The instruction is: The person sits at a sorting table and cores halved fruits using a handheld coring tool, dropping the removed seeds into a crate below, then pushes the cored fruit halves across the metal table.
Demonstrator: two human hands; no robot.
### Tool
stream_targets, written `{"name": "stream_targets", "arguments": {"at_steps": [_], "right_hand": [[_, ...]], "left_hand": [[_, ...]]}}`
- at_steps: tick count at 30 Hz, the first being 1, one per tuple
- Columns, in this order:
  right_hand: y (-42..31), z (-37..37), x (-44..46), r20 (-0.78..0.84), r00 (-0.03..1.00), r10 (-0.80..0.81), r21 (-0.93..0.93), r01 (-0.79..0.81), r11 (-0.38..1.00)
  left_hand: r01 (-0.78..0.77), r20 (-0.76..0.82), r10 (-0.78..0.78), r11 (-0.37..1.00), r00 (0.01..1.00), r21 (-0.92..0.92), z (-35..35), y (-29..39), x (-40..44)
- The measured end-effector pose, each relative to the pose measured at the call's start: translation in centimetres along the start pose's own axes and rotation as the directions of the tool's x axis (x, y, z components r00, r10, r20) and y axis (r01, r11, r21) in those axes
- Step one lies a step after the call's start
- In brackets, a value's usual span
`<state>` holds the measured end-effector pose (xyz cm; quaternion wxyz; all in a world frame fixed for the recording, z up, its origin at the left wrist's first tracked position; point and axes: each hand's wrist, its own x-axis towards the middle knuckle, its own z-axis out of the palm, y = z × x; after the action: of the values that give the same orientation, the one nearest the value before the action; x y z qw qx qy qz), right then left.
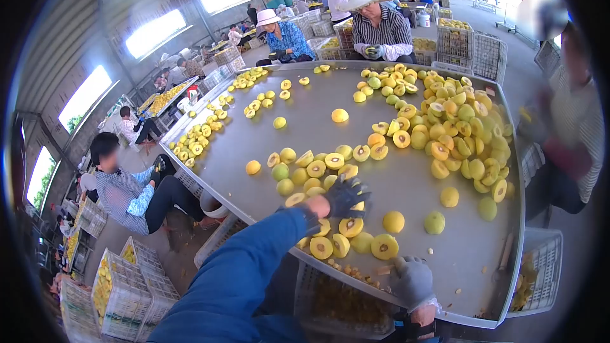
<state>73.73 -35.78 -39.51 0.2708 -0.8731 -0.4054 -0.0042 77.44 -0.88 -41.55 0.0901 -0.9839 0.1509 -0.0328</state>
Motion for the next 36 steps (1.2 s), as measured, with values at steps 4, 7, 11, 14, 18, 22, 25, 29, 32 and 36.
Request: {"name": "stream_targets", "arguments": {"at_steps": [4,7,11,14,18,22,25,29,32,36], "right_hand": [[2.0,0.5,-0.4,0.053,0.995,0.087,0.0,-0.087,0.996],[2.0,0.7,-0.4,0.039,0.986,0.16,0.025,-0.161,0.987],[0.9,-0.9,-0.1,0.061,0.971,0.232,-0.012,-0.232,0.973],[1.9,-0.7,-0.6,-0.008,0.982,0.188,0.079,-0.186,0.979],[2.9,-0.3,-0.9,-0.004,0.98,0.201,0.119,-0.199,0.973],[2.3,-0.5,-0.5,-0.115,0.964,0.24,0.061,-0.234,0.97],[1.9,-0.7,-0.5,-0.192,0.933,0.305,0.14,-0.282,0.949],[3.0,1.3,1.3,-0.149,0.95,0.275,0.419,-0.191,0.888],[5.1,3.2,1.8,-0.055,0.962,0.269,0.345,-0.235,0.909],[5.4,2.9,4.0,0.176,0.923,0.341,0.404,-0.384,0.83]], "left_hand": [[-0.297,-0.087,0.285,0.923,0.955,-0.244,-3.9,5.5,-6.2],[-0.205,0.079,0.23,0.948,0.97,-0.245,-4.7,6.4,-8.6],[-0.057,0.101,0.091,0.952,0.991,-0.299,-3.6,4.3,-9.3],[0.028,0.2,0.023,0.968,0.98,-0.249,-3.4,2.9,-8.8],[0.194,0.314,-0.121,0.957,0.942,-0.214,-6.9,1.5,-10.1],[-0.009,-0.113,-0.003,0.994,0.994,-0.105,-5.1,1.2,-14.7],[-0.049,-0.288,-0.01,0.979,0.957,-0.197,-4.2,3.4,-17.2],[0.015,-0.305,-0.08,0.977,0.949,-0.212,-3.0,5.7,-19.3],[0.046,-0.293,-0.11,0.975,0.95,-0.219,-0.8,6.3,-18.8],[0.124,-0.218,-0.177,0.964,0.96,-0.237,-2.0,6.2,-19.5]]}}
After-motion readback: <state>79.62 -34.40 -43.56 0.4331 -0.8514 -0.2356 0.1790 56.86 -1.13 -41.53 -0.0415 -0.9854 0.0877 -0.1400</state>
